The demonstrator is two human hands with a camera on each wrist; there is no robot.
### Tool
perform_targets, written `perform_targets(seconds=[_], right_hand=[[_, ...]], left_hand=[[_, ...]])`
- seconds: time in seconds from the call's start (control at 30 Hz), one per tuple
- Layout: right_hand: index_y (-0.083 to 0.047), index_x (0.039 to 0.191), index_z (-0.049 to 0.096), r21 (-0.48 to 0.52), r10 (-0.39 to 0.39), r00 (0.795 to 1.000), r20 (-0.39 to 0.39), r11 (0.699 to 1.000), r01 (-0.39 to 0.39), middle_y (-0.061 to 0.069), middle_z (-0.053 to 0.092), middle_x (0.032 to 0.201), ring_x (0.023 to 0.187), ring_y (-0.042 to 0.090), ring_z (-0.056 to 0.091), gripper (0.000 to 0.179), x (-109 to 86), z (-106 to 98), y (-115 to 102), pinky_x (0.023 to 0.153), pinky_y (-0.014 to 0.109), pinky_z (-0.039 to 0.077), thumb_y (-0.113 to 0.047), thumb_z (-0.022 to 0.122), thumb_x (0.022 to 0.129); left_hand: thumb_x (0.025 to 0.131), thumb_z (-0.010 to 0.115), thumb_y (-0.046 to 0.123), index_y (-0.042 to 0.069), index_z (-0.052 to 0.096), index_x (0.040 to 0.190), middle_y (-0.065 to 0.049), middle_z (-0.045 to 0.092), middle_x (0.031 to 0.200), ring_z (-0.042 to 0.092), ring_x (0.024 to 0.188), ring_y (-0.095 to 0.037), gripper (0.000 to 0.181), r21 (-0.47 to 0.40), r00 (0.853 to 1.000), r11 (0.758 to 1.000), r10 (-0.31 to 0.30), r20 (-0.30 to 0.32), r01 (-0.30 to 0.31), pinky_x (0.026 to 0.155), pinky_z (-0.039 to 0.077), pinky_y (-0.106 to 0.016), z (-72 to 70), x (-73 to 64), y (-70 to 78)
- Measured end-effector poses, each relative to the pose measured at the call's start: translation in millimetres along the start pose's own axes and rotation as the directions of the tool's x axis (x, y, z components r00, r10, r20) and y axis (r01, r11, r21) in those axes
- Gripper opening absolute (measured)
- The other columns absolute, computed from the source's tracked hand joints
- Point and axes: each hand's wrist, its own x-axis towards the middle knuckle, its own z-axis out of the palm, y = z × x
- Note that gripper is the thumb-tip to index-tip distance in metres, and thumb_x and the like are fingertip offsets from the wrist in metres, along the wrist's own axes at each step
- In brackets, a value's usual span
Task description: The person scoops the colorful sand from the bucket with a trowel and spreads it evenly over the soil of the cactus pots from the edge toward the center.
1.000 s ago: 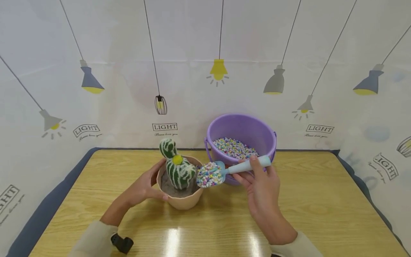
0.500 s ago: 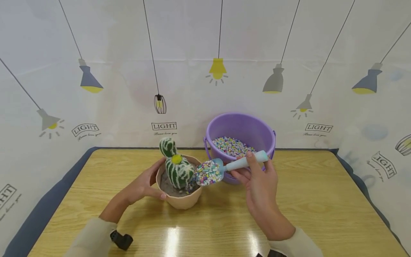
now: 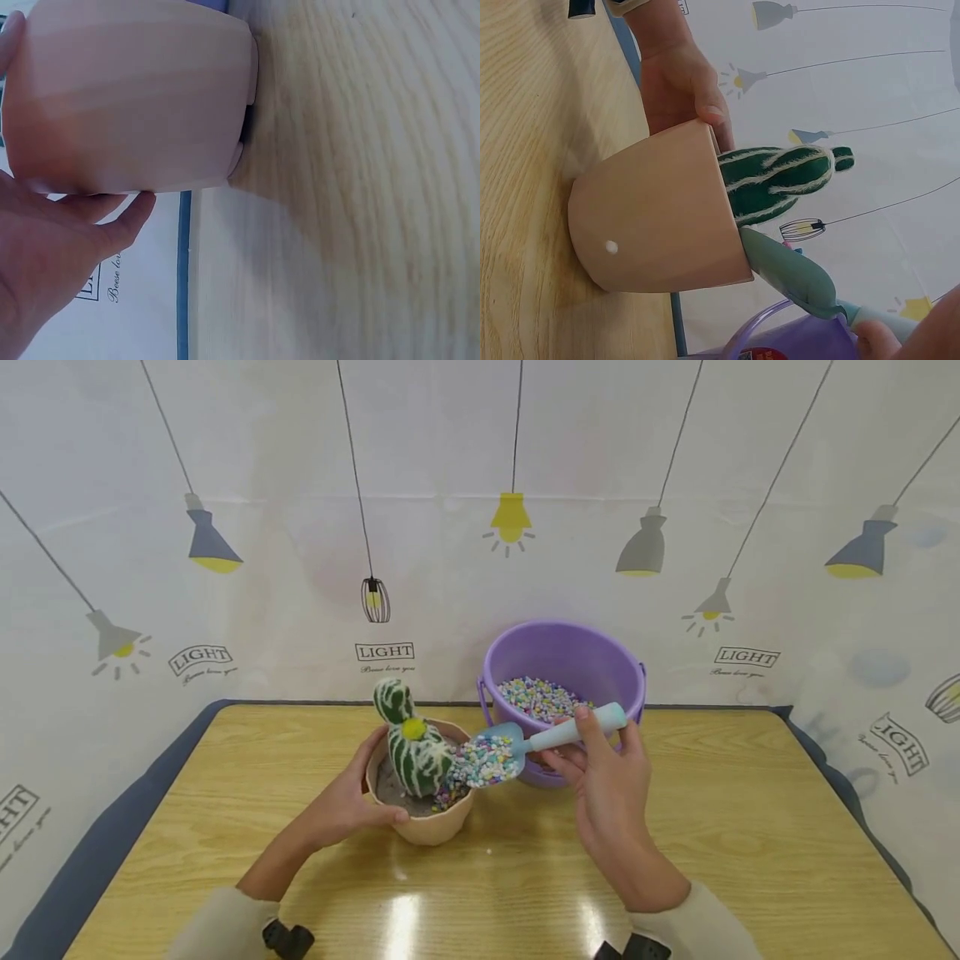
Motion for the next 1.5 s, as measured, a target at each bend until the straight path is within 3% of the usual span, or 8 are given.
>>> perform_targets(seconds=[0.23,0.47,0.87,1.2,1.5], right_hand=[[-0.005,0.123,0.046,-0.009,-0.029,0.999,0.013,1.000,0.029,0.009,0.071,0.087,0.078,0.025,0.073,0.038,1.8,0.1,1.2,0.078,0.041,0.057,-0.021,0.065,0.093],[-0.005,0.118,0.048,-0.026,-0.046,0.999,-0.008,0.999,0.045,0.009,0.070,0.086,0.078,0.025,0.073,0.035,4.2,6.4,0.8,0.076,0.040,0.058,-0.020,0.066,0.092],[-0.004,0.115,0.048,-0.042,-0.057,0.998,-0.004,0.998,0.056,0.009,0.070,0.088,0.077,0.025,0.073,0.033,8.4,7.7,2.3,0.075,0.040,0.058,-0.021,0.066,0.093],[-0.004,0.115,0.048,-0.065,-0.067,0.998,-0.014,0.996,0.066,0.010,0.070,0.091,0.078,0.024,0.073,0.033,9.3,14.8,0.6,0.076,0.039,0.057,-0.019,0.066,0.092],[-0.004,0.112,0.049,-0.104,-0.098,0.995,0.009,0.990,0.098,0.010,0.069,0.094,0.078,0.024,0.073,0.030,12.3,16.6,3.6,0.075,0.039,0.058,-0.019,0.066,0.092]], left_hand=[[0.075,0.085,0.029,0.023,0.003,0.157,-0.002,0.014,0.162,0.024,0.145,-0.027,0.117,0.017,0.999,1.000,-0.022,0.045,0.021,0.115,0.027,-0.051,-8.0,5.8,-0.6],[0.075,0.085,0.023,0.031,0.008,0.156,-0.001,0.018,0.159,0.030,0.141,-0.026,0.112,-0.064,0.991,0.998,-0.009,0.133,0.018,0.112,0.032,-0.048,-20.7,14.2,-2.8],[0.075,0.083,0.022,0.027,0.006,0.157,-0.002,0.013,0.162,0.021,0.146,-0.027,0.113,-0.115,0.977,0.993,-0.009,0.212,0.034,0.117,0.022,-0.050,-30.1,17.9,-1.5],[0.079,0.080,0.020,0.026,0.003,0.157,-0.003,0.010,0.163,0.022,0.145,-0.029,0.110,-0.113,0.982,0.994,0.019,0.187,0.003,0.116,0.025,-0.052,-28.8,12.1,3.3],[0.074,0.086,0.028,0.017,-0.005,0.157,-0.005,0.005,0.164,0.009,0.149,-0.026,0.123,0.044,0.996,0.999,0.003,0.093,-0.007,0.119,0.011,-0.053,-11.2,4.6,6.4]])
